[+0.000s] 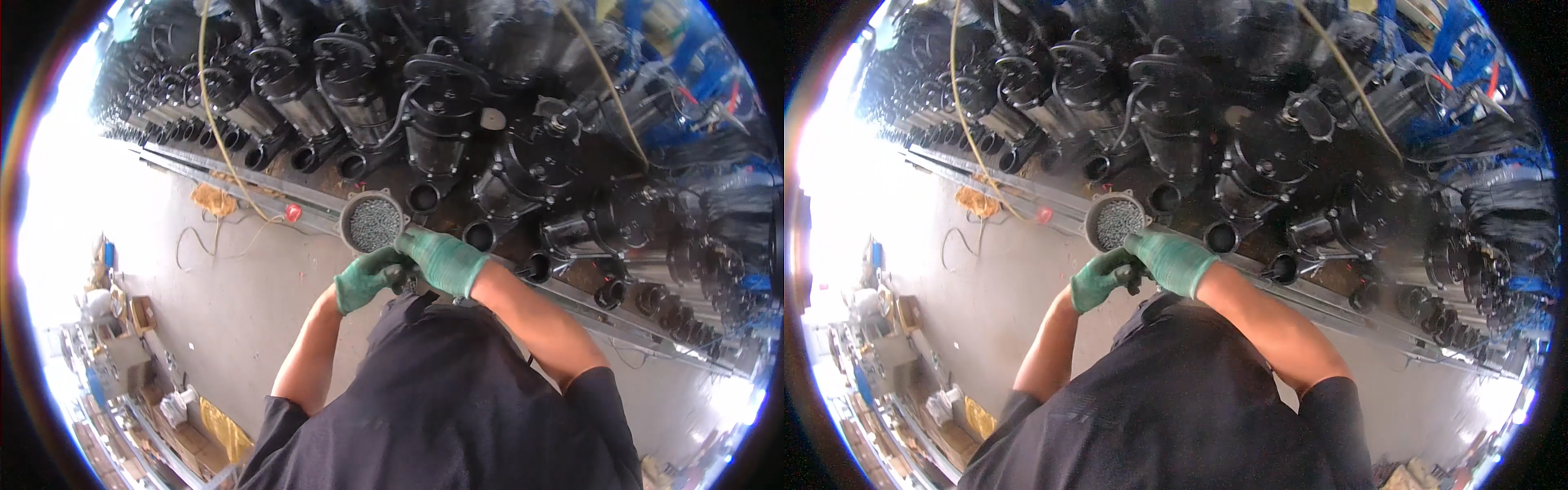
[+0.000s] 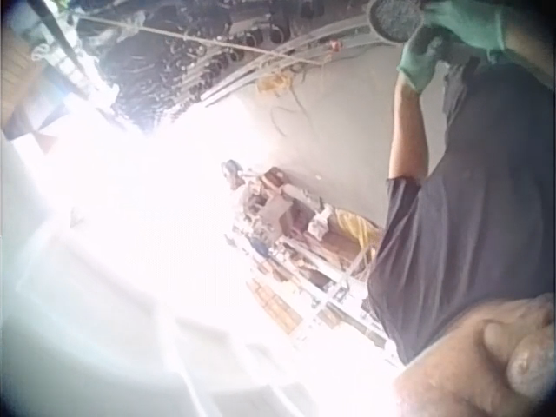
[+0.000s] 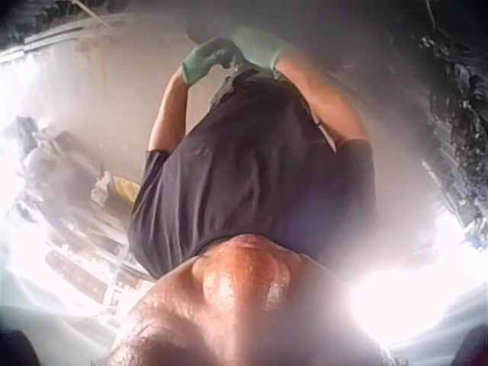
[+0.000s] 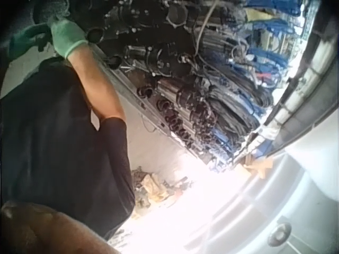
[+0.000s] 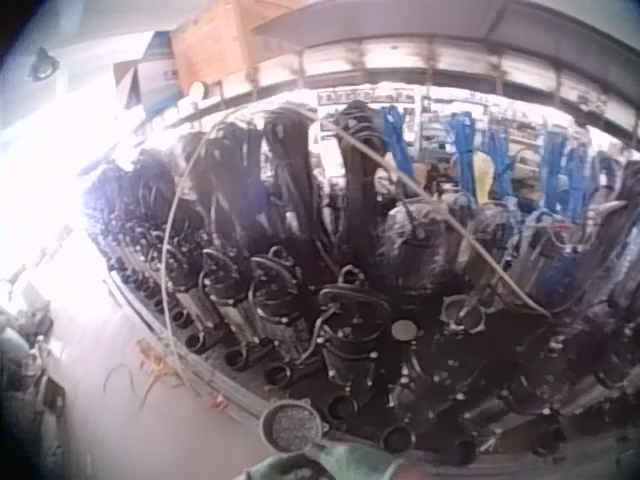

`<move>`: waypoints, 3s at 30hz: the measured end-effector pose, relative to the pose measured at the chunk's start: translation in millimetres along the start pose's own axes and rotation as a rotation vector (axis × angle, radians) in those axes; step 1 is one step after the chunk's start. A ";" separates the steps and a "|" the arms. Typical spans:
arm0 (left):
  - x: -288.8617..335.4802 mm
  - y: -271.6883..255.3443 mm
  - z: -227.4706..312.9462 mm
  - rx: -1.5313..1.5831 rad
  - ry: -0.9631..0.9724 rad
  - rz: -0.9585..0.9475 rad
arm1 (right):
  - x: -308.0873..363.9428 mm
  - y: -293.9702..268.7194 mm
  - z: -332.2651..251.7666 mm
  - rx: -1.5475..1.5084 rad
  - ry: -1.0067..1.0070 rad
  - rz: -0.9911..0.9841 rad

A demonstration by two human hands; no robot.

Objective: The person assembles pump units by placing a gasket and a metal plate onto the top of several black cylindrical components, then secures the plates by driving screws into them using a power screwdriver.

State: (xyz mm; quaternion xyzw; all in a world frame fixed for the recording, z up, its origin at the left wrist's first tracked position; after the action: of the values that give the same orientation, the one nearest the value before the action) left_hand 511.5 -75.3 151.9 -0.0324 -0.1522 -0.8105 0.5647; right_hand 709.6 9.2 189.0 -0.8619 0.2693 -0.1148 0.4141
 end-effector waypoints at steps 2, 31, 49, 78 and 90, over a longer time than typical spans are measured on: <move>27.0 -17.9 -2.7 0.049 0.000 0.115 | -31.3 1.6 0.3 -0.209 -0.042 -0.136; 58.3 -71.9 -51.1 0.336 0.136 0.627 | -102.0 74.1 47.8 -1.098 0.530 -0.138; 24.9 -36.9 -0.6 0.054 0.167 0.457 | -68.1 21.6 -28.2 -0.769 0.281 0.078; -0.3 -13.3 13.3 0.757 0.425 -0.287 | 51.4 -66.3 -25.9 -1.280 0.551 0.403; -12.2 -4.2 9.3 0.759 0.592 -0.548 | 60.4 -77.9 -53.2 -1.365 0.549 0.210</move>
State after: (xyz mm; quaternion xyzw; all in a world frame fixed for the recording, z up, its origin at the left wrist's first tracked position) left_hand 510.9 -60.3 157.1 0.4433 -0.2711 -0.7907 0.3238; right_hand 766.0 -19.4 281.4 -0.8375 0.4556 -0.0928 -0.2871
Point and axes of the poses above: each hand's wrist, its own x-axis away from the middle knuckle, its own y-axis out of the palm, z = x × y, the point moved 1 cm from there along -x, towards the middle knuckle, and after that the axes turned 3 degrees about y, right-handed, at the moved point
